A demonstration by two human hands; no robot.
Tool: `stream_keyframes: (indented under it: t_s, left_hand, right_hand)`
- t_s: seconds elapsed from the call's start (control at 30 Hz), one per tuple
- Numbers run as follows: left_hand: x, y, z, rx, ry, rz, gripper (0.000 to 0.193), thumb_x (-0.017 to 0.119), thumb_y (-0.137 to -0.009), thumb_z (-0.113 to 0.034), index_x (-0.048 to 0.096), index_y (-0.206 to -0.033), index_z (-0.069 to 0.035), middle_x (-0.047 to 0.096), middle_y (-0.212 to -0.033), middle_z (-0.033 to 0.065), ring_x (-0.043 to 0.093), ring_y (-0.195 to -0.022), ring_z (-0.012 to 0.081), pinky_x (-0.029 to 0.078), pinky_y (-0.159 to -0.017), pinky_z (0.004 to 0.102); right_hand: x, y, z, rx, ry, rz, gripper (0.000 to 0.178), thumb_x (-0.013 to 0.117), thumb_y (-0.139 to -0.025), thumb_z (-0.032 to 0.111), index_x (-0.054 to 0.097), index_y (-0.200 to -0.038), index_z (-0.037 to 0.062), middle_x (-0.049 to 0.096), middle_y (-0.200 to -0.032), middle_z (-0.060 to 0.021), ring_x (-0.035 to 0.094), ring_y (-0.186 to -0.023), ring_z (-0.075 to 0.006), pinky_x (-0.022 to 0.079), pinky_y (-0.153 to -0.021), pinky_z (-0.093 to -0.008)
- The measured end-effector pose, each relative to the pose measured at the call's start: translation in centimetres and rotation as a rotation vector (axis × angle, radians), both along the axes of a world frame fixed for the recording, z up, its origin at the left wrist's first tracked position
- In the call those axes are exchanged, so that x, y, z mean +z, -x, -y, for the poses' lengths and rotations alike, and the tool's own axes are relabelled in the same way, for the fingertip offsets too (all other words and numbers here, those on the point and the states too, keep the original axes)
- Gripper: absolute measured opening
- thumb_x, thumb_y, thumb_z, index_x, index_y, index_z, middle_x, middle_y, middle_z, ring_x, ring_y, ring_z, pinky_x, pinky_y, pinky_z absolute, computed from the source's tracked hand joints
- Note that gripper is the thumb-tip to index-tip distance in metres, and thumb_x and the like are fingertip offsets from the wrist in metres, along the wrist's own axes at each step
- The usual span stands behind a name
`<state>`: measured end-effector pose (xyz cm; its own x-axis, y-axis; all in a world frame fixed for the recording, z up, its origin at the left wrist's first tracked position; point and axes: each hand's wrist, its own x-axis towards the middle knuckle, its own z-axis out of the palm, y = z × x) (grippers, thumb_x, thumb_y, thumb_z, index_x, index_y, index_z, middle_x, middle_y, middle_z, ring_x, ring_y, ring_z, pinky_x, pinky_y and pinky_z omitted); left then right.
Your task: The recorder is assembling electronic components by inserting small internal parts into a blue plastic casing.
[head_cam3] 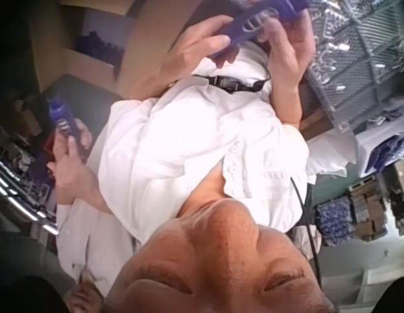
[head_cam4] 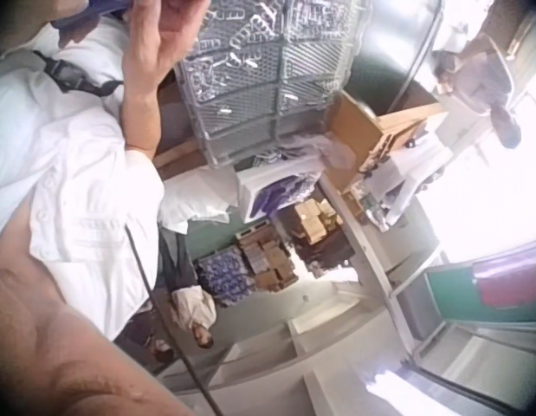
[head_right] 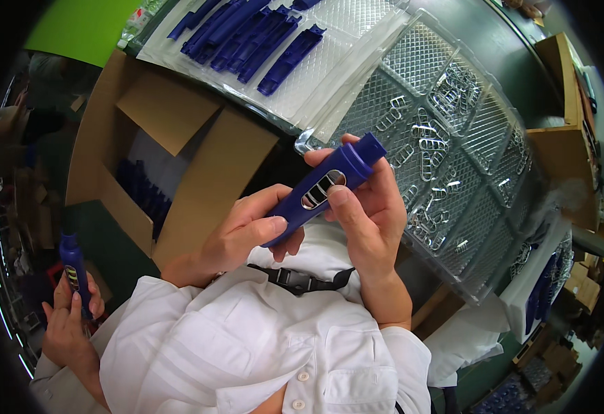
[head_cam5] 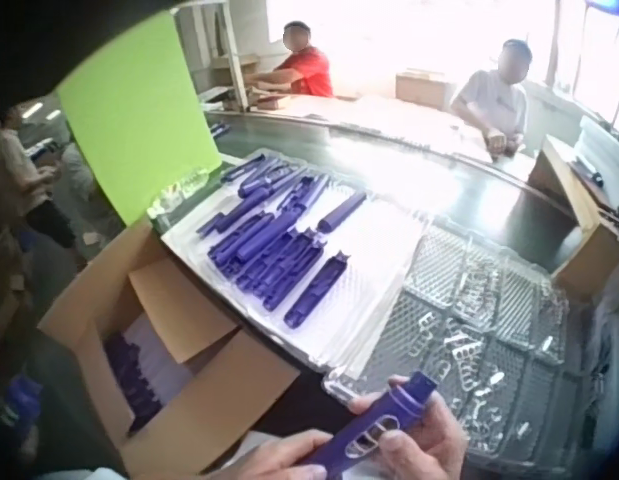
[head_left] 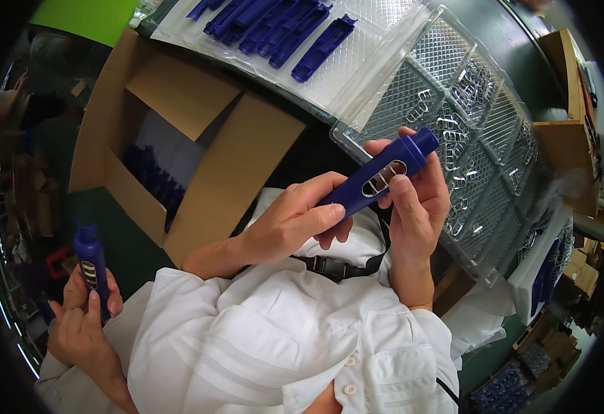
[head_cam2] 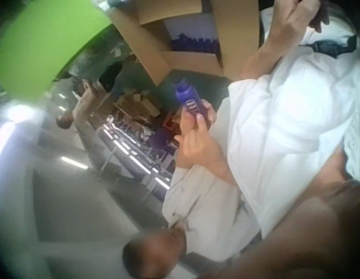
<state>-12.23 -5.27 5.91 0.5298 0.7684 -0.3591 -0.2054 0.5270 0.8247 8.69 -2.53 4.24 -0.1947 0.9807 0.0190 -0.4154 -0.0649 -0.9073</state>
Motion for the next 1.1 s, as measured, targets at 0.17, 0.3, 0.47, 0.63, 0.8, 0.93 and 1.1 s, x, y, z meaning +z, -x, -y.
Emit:
stream_keyframes:
  t_s: [0.17,0.3,0.47,0.63,0.8,0.93,1.1]
  left_hand:
    - [-1.1,-0.5,-1.0,0.036,-0.077,-0.004,0.028,0.055,-0.101,-0.02,0.061,-0.115,0.003,0.066,-0.088,0.0065,0.061,-0.078,0.0094,0.052,-0.07,0.0258]
    - [-1.5,-1.0,-1.2,0.064,-0.133,-0.047,0.023,0.057,-0.097,-0.016,0.063,-0.108,0.004,0.067,-0.085,0.0057,0.061,-0.077,0.0093,0.051,-0.072,0.0256]
    - [-1.9,-1.4,-1.7,0.087,-0.168,-0.073,0.018,0.058,-0.093,-0.011,0.065,-0.101,0.004,0.067,-0.083,0.0053,0.061,-0.077,0.0084,0.05,-0.072,0.0248]
    - [-2.2,-1.0,-2.0,-0.014,-0.127,-0.065,0.018,0.053,-0.095,-0.006,0.062,-0.108,0.002,0.066,-0.091,0.0074,0.061,-0.085,0.0128,0.051,-0.08,0.0294]
    - [-2.5,-1.2,-2.1,0.012,-0.088,-0.03,0.014,0.053,-0.095,-0.007,0.061,-0.104,0.0,0.063,-0.088,0.0059,0.058,-0.08,0.0108,0.049,-0.075,0.0281]
    - [-2.9,-2.0,-2.3,0.138,-0.094,0.03,0.013,0.058,-0.091,-0.011,0.063,-0.091,0.001,0.062,-0.073,0.0027,0.056,-0.065,0.0066,0.047,-0.059,0.0238]
    - [-2.7,-1.7,-2.5,0.102,-0.021,0.02,0.018,0.057,-0.096,-0.016,0.064,-0.095,0.001,0.064,-0.078,0.0046,0.059,-0.068,0.0088,0.049,-0.06,0.024]
  right_hand:
    - [0.1,0.2,0.6,0.002,-0.062,0.063,0.055,0.06,-0.103,0.005,0.035,-0.15,-0.0062,0.061,-0.136,-0.0233,0.067,-0.099,-0.0143,0.055,-0.088,-0.028]
    - [-0.3,0.1,0.9,0.011,-0.12,0.108,0.055,0.059,-0.102,0.002,0.033,-0.15,-0.0077,0.06,-0.137,-0.0236,0.068,-0.105,-0.0181,0.055,-0.093,-0.0309]
    - [-0.4,0.1,1.0,-0.022,-0.167,0.203,0.055,0.06,-0.101,0.0,0.034,-0.149,-0.0091,0.061,-0.135,-0.0235,0.068,-0.105,-0.0188,0.055,-0.092,-0.0303]
    - [-0.8,0.3,1.0,-0.05,-0.22,0.272,0.055,0.06,-0.1,-0.002,0.036,-0.148,-0.0101,0.062,-0.133,-0.0234,0.069,-0.103,-0.0196,0.055,-0.092,-0.0309]
    - [-0.7,0.5,1.1,-0.074,-0.197,0.256,0.056,0.06,-0.099,-0.003,0.035,-0.148,-0.0106,0.062,-0.133,-0.0242,0.069,-0.102,-0.0201,0.055,-0.091,-0.0313]
    - [-1.1,0.8,0.9,-0.08,-0.217,0.253,0.055,0.058,-0.1,-0.004,0.034,-0.149,-0.0109,0.061,-0.133,-0.0247,0.07,-0.1,-0.0203,0.056,-0.09,-0.0305]
    - [-0.9,1.0,0.5,-0.024,-0.158,0.182,0.053,0.055,-0.103,-0.001,0.033,-0.15,-0.0087,0.06,-0.134,-0.0251,0.071,-0.096,-0.0203,0.057,-0.086,-0.0292]
